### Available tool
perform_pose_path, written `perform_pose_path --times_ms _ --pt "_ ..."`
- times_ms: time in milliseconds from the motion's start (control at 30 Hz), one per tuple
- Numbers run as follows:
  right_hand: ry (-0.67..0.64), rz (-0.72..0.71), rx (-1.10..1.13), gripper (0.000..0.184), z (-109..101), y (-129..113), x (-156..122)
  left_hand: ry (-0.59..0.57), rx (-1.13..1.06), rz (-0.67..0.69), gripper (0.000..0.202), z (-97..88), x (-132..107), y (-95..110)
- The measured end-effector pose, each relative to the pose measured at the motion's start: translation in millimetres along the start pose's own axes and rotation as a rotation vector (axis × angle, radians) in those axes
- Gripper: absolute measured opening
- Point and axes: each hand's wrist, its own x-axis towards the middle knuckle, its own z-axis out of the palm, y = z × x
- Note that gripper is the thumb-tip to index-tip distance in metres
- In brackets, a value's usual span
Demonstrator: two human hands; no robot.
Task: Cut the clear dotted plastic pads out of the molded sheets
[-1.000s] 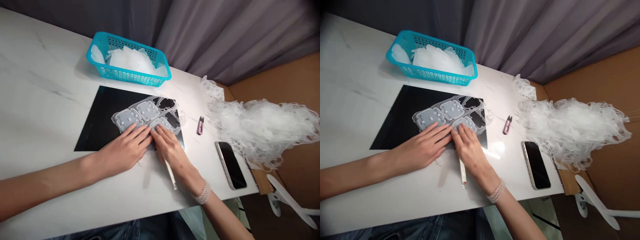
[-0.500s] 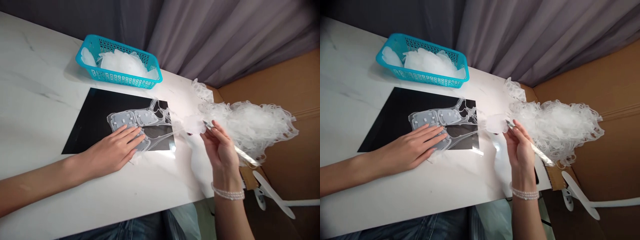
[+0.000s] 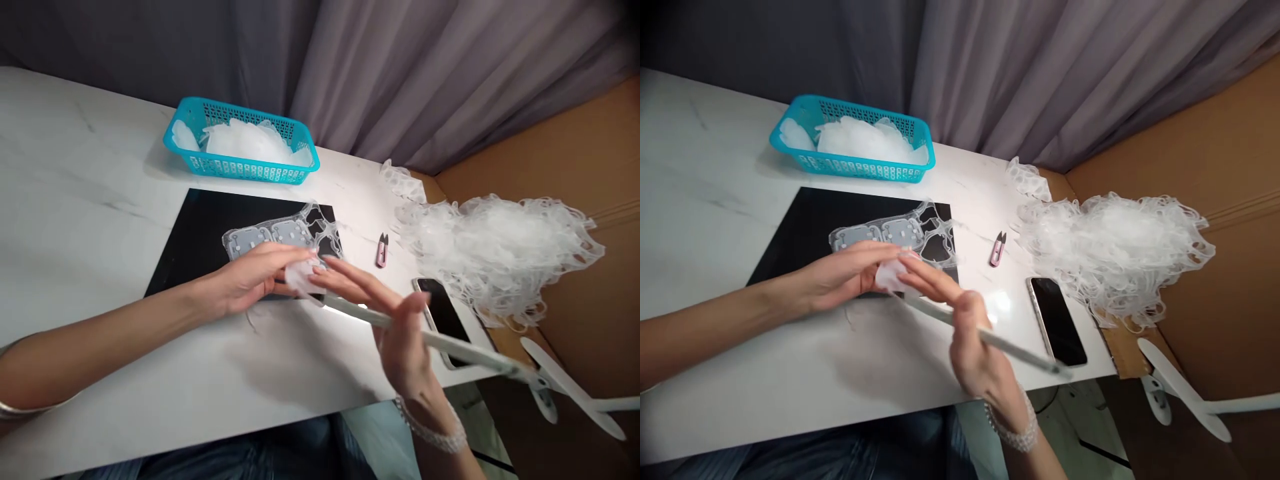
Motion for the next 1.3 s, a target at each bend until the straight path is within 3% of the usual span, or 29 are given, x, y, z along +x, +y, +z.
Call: perform_pose_path --times_ms 100,200,333,433,500,567,633,733,833,933,1000,1167,1300 --pt "0.189 0.013 0.038 0.087 -13.5 2.8 10.3 0.052 0.012 -0.023 0.031 -5.0 2.7 -10.7" --pt "0.295 0.037 -0.145 0.072 -24.3 12.1 31.6 0.095 0.022 -0.022 0.032 -8.7 3.5 -16.8" --pt "0.120 0.118 -0.551 0.053 -17.8 25.4 60.1 0.064 0.072 0.028 0.034 -9.2 3.5 -16.2" --pt "-0.076 0.123 -0.582 0.042 -3.8 29.9 72.9 0.064 0.124 0.086 0.035 -8.4 1.9 -14.5" --pt "-0.141 0.133 -0.509 0.038 2.7 32.2 77.6 0.082 0.192 0.115 0.037 -7.6 0.3 -14.1" --pt "-0.126 0.147 -0.470 0.034 4.2 36.3 80.5 0.131 0.238 0.136 0.040 -6.6 -1.2 -13.7" --pt "-0.020 0.164 -0.543 0.031 0.6 42.7 82.1 0.204 0.229 0.184 0.042 -5.5 -2.7 -11.9" --pt "0.134 0.201 -0.709 0.032 -10.8 52.9 83.0 0.295 0.123 0.265 0.040 -4.9 -5.0 -4.4" --pt "0.165 0.237 -0.736 0.034 -21.3 55.5 81.9 0.307 -0.022 0.258 0.031 -6.5 -7.5 6.7" --pt "0.264 0.226 -0.648 0.034 -23.9 47.4 78.9 0.254 -0.146 0.199 0.021 -8.2 -9.3 15.5" --pt "0.286 0.222 -0.475 0.039 -21.4 39.4 75.9 0.201 -0.209 0.166 0.020 -8.8 -9.8 18.3" --pt "-0.005 0.301 -0.005 0.034 -13.5 32.1 69.4 0.107 -0.274 0.144 0.022 -8.7 -10.0 18.4" --pt "-0.042 0.341 0.146 0.028 -12.5 37.3 68.4 0.106 -0.283 0.109 0.022 -8.1 -10.7 18.1"
